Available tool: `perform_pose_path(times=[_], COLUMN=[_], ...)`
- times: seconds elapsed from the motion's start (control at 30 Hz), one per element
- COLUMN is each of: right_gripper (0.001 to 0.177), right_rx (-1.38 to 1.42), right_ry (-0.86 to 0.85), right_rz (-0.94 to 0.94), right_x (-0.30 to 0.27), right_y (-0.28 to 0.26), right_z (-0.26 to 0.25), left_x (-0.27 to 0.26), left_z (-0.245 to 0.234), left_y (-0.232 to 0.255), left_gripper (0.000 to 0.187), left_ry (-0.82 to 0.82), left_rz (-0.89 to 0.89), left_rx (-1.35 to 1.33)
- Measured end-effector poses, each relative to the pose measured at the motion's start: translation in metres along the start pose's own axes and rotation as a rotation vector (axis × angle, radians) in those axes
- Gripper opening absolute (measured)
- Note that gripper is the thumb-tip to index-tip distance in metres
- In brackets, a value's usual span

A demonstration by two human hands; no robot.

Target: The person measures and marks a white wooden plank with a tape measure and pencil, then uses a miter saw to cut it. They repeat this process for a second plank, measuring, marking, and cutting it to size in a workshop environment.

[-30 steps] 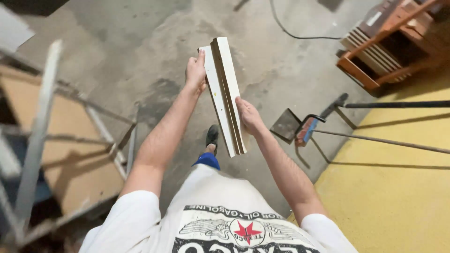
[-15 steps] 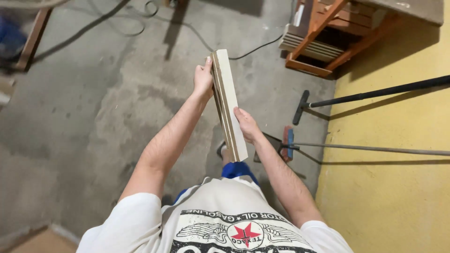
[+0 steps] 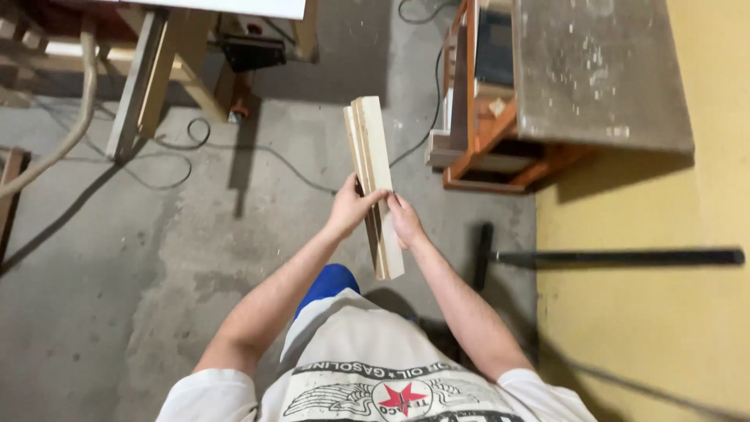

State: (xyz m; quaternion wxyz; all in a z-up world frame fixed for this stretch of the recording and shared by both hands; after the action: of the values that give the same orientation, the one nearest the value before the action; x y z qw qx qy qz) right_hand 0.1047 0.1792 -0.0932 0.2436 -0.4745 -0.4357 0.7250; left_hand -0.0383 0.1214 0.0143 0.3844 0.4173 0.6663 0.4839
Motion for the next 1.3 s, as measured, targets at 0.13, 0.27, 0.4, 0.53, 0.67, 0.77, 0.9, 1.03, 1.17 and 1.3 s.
perform_pose_path(times=[0.13,0.27,0.4,0.53,0.67,0.77,0.9,1.03,1.17,1.3], right_gripper=[0.045,0.043,0.035,0.036,0.039,0.046,0.068,0.083,0.085,0.065], right_rx=[0.038,0.175,0.311,0.31,0.085,-0.192,-0.427,-0.448,-0.358,-0.33], right_ry=[0.015,-0.038,-0.127,-0.16,-0.042,0.023,0.036,-0.117,-0.255,-0.26], right_rz=[-0.069,-0.059,0.011,0.085,-0.014,-0.097,-0.096,0.053,0.152,0.071], right_x=[0.134,0.285,0.386,0.475,0.604,0.684,0.782,0.855,0.943,1.09], right_y=[-0.036,-0.106,-0.19,-0.286,-0.371,-0.449,-0.559,-0.647,-0.711,-0.723], right_z=[-0.021,-0.03,-0.025,-0.027,-0.047,-0.039,-0.021,0.007,0.037,0.042], left_x=[0.13,0.29,0.419,0.544,0.68,0.8,0.951,1.058,1.163,1.264], left_z=[0.002,-0.002,-0.015,-0.019,-0.024,-0.022,-0.028,-0.049,-0.09,-0.15], left_y=[0.005,0.024,0.079,0.115,0.14,0.109,0.094,0.108,0.1,0.071], left_gripper=[0.086,0.086,0.085,0.09,0.088,0.085,0.088,0.088,0.082,0.08], left_ry=[0.02,0.029,0.005,0.005,0.029,0.059,0.138,0.241,0.362,0.487], left_rz=[0.008,0.079,0.083,0.076,0.099,0.091,0.143,0.079,0.059,0.109], left_rx=[0.058,0.098,0.097,0.137,0.098,-0.113,-0.434,-0.504,-0.62,-0.788])
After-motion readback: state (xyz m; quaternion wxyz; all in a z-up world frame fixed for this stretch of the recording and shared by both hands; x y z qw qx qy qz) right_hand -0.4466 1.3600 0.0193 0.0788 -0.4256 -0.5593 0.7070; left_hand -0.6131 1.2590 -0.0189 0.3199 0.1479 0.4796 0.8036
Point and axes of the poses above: each hand's wrist, its own x-axis towards the middle knuckle, its own z-axis out of the palm, y = z × x, the point moved 9 cm from there along x, towards the middle knuckle, and after that the axes turned 13 degrees about z, right-handed, at the moved point
